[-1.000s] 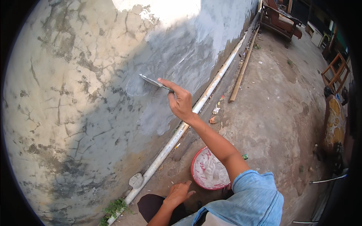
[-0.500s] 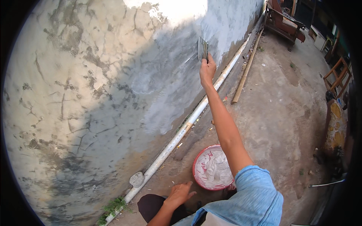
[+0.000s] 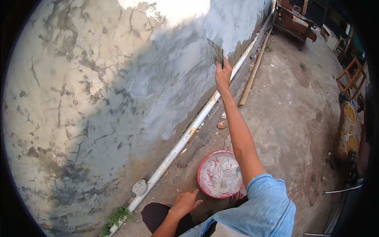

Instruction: The person mixes a white paste in a red bucket using a small trowel, then applies the paste to a weathered concrete wall with a trowel, smoothing it in sections. The person repeatedly scoops paste and spreads it along the wall surface.

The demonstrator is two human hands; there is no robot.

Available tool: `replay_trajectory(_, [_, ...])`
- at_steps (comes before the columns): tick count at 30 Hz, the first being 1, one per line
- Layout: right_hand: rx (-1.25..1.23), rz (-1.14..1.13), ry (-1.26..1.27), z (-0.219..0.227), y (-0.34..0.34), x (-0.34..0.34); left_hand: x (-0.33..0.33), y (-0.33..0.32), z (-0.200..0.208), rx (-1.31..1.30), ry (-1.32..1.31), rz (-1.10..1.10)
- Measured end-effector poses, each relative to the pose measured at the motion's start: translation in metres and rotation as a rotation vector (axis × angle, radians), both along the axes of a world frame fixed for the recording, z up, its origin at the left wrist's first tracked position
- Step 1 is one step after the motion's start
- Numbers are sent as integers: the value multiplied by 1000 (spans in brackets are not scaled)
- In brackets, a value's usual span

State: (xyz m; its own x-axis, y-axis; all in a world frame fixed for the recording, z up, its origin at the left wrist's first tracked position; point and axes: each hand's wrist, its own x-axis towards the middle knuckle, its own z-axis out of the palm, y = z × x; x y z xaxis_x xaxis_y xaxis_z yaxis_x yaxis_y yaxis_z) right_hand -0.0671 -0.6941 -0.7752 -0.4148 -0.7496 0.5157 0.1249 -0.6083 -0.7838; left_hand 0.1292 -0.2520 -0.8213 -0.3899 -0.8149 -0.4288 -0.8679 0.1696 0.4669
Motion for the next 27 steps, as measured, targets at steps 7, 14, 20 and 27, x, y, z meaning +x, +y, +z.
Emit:
replay_trajectory(7, [210,66,49,4,33,64,5,2,2,0,-39,0])
replay_trajectory(14, [-248,-138,543,-32,204,199,-18,-22,2,134,-37,-49])
replay_trajectory(20, [-189,227,308,-19,198,133,-17,-14,19,139,-63,-3])
replay_trajectory(27, [192,-106,-49,-71,-46,-34,-11,-4,22,103,-88,-3])
